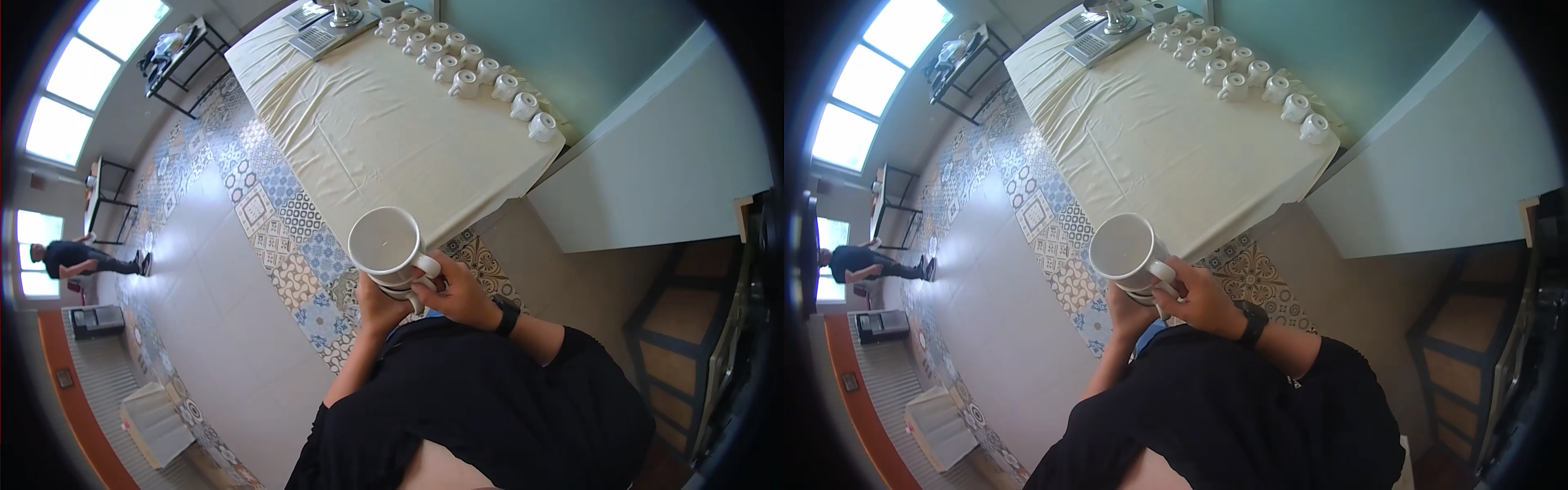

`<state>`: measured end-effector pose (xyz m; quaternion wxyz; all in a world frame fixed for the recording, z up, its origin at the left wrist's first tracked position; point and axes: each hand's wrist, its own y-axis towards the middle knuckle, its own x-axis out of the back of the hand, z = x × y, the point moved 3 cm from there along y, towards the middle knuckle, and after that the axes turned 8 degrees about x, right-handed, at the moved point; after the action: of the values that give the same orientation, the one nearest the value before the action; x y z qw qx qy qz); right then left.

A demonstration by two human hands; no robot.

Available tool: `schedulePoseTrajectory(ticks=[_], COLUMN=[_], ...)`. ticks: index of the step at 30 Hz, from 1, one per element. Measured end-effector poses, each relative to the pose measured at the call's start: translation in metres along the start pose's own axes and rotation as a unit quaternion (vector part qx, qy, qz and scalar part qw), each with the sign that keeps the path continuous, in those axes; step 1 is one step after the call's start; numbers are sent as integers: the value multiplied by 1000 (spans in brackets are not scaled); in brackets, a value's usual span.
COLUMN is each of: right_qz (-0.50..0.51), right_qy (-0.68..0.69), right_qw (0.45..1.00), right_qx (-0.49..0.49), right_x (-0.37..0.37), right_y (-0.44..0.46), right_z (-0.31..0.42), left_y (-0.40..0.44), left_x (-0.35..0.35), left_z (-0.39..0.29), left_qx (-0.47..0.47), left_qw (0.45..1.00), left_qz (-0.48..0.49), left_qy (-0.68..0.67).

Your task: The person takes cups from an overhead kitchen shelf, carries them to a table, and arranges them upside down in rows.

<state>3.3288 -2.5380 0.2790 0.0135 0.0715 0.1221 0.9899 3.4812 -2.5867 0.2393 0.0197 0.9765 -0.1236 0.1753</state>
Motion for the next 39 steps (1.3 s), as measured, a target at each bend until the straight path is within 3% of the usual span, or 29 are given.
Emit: schedulePoseTrajectory(ticks=[5,13,17,28,31,35,36,39], right_qz=[-101,-250,-307,-470,-457,-463,-504,-473], right_qy=[-29,-4,27,0,14,13,18,4], right_qw=[994,967,949,880,881,878,860,871], right_qx=[-8,-55,-74,-68,-125,-119,-73,-132], right_x=[-56,-219,-270,-297,-287,-255,-247,-220], right_y=[54,164,203,240,262,301,315,339], right_z=[-13,-36,-41,-67,-74,-86,-92,-100], left_y=[74,189,233,308,337,382,395,432], left_x=[48,203,247,230,221,198,193,173], left_z=[32,89,109,122,118,101,100,95], left_qx=[-69,-63,-74,-132,-125,-139,-133,-130], left_qw=[992,969,958,890,879,883,879,873], left_qz=[97,237,276,437,459,449,457,470], left_qy=[-33,-8,31,18,4,-11,20,27])
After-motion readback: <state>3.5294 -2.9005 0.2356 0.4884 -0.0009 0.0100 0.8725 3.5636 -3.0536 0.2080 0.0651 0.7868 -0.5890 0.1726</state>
